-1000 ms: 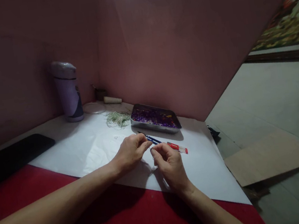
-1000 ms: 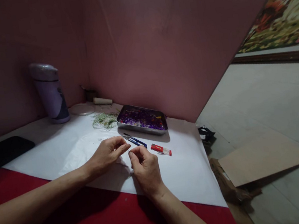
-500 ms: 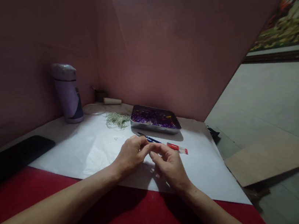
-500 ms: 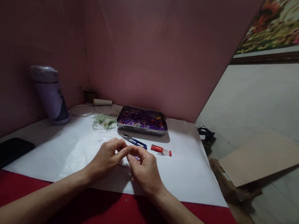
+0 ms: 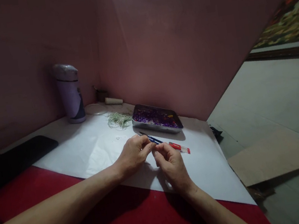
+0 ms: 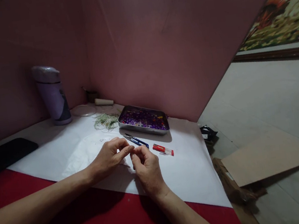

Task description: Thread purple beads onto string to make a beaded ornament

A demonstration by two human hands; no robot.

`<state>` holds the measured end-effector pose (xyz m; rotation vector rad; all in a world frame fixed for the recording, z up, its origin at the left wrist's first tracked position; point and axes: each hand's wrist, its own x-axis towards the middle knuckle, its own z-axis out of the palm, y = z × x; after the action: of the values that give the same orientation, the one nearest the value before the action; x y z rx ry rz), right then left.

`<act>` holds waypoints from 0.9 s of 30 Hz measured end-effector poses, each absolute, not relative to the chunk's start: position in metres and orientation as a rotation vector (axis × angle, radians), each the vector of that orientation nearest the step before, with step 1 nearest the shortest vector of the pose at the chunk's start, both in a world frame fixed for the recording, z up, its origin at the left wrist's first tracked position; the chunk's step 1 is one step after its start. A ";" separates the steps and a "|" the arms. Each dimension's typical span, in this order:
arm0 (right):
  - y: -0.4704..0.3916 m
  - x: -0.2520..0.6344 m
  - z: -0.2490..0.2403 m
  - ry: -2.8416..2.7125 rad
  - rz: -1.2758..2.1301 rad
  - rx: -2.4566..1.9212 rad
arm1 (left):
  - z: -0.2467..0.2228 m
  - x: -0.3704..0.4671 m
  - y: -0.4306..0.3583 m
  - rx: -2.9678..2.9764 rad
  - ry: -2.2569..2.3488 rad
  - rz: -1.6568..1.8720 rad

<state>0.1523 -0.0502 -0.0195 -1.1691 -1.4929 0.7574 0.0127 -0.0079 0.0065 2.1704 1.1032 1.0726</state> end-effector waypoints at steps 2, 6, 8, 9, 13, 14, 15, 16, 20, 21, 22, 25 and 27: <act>-0.050 0.152 -0.020 -1.499 0.757 -1.175 | 0.006 0.013 -0.007 2.177 1.114 1.089; -0.050 0.152 -0.020 -1.504 0.763 -1.168 | 0.005 0.015 -0.006 2.184 1.154 1.106; -0.051 0.152 -0.020 -1.503 0.762 -1.160 | 0.005 0.016 -0.006 2.201 1.168 1.101; -0.051 0.152 -0.020 -1.506 0.756 -1.162 | 0.005 0.015 -0.006 2.216 1.179 1.094; -0.052 0.153 -0.021 -1.510 0.720 -1.201 | 0.005 0.014 -0.008 2.331 1.152 1.034; -0.052 0.153 -0.021 -1.503 0.716 -1.206 | 0.005 0.014 -0.009 2.358 1.150 1.013; -0.052 0.154 -0.022 -1.499 0.714 -1.212 | 0.004 0.014 -0.009 2.383 1.155 0.993; -0.052 0.154 -0.022 -1.499 0.713 -1.214 | 0.004 0.014 -0.009 2.405 1.164 0.976; -0.052 0.155 -0.021 -1.508 0.705 -1.222 | 0.003 0.015 -0.008 2.448 1.177 0.953; -0.052 0.155 -0.021 -1.509 0.701 -1.224 | 0.002 0.015 -0.008 2.448 1.177 0.955; -0.052 0.154 -0.021 -1.509 0.699 -1.224 | 0.002 0.015 -0.008 2.445 1.178 0.958; -0.053 0.153 -0.020 -1.507 0.695 -1.223 | 0.001 0.015 -0.007 2.419 1.164 0.970; -0.052 0.152 -0.020 -1.502 0.695 -1.219 | 0.002 0.015 -0.006 2.385 1.144 0.967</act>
<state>0.1523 -0.0525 -0.0202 -1.2185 -1.5018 0.6950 0.0151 -0.0063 0.0018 2.3851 1.1436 0.9666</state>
